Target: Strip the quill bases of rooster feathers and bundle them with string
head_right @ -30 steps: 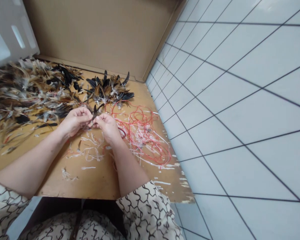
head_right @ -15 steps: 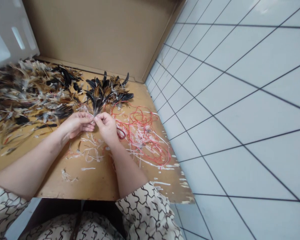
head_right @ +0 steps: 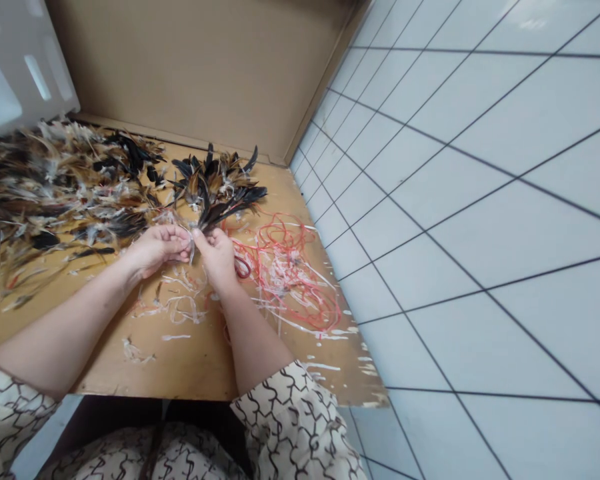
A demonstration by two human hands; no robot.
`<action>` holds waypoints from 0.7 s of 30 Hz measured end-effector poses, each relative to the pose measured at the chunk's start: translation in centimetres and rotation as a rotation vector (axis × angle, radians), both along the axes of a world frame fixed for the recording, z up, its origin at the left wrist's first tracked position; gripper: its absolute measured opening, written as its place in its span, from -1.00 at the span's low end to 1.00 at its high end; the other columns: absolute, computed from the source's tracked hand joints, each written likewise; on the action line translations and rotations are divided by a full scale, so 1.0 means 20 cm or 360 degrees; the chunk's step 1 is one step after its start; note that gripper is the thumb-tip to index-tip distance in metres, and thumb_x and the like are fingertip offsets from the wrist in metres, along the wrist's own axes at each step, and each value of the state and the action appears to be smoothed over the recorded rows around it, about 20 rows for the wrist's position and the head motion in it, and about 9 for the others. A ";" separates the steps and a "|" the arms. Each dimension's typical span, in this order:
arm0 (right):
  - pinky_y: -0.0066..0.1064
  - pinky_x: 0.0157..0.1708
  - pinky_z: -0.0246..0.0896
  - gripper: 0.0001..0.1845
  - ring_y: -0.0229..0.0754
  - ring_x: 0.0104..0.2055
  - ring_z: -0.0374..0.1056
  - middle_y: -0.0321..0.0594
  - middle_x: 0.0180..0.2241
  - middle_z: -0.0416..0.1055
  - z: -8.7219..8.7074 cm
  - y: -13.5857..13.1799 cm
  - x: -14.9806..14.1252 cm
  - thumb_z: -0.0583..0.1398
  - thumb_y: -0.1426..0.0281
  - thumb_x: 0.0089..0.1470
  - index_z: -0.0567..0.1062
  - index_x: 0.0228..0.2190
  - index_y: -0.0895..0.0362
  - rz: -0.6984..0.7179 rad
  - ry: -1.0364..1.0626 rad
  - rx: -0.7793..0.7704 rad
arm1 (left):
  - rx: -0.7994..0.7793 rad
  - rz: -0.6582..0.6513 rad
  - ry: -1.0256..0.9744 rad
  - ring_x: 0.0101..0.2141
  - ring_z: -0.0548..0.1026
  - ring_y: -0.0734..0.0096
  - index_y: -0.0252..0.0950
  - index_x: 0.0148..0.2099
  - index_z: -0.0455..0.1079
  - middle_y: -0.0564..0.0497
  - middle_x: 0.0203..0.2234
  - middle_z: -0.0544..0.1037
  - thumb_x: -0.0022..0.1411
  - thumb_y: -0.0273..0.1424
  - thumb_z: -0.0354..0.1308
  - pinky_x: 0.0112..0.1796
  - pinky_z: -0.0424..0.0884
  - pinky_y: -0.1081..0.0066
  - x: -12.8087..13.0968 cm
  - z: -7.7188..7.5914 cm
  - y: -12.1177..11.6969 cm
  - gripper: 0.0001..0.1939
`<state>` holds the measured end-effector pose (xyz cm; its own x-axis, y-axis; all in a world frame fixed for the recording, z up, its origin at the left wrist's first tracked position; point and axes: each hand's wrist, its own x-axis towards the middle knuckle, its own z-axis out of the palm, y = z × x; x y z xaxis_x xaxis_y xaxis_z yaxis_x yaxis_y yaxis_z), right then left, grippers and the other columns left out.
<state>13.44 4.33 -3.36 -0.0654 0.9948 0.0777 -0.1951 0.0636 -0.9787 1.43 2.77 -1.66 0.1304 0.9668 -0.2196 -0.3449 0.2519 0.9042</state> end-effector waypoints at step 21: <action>-0.49 -0.60 -0.08 -0.73 -0.38 -0.64 0.05 -0.47 -0.72 0.17 -0.09 0.02 -0.01 0.15 0.17 -0.10 0.30 -0.58 0.10 0.0072 -0.0246 -0.0014 | 0.0264 0.0566 0.0710 -0.73 0.17 0.64 -0.34 -0.61 0.31 0.17 -0.78 0.28 -0.21 -0.47 0.18 -0.67 0.13 0.57 0.02 0.08 0.12 -0.92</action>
<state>13.26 4.73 -5.14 -0.1205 0.9912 0.0544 -0.0444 0.0494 -0.9978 1.75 5.23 -0.02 -0.2779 0.9604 -0.0209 0.0405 0.0334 0.9986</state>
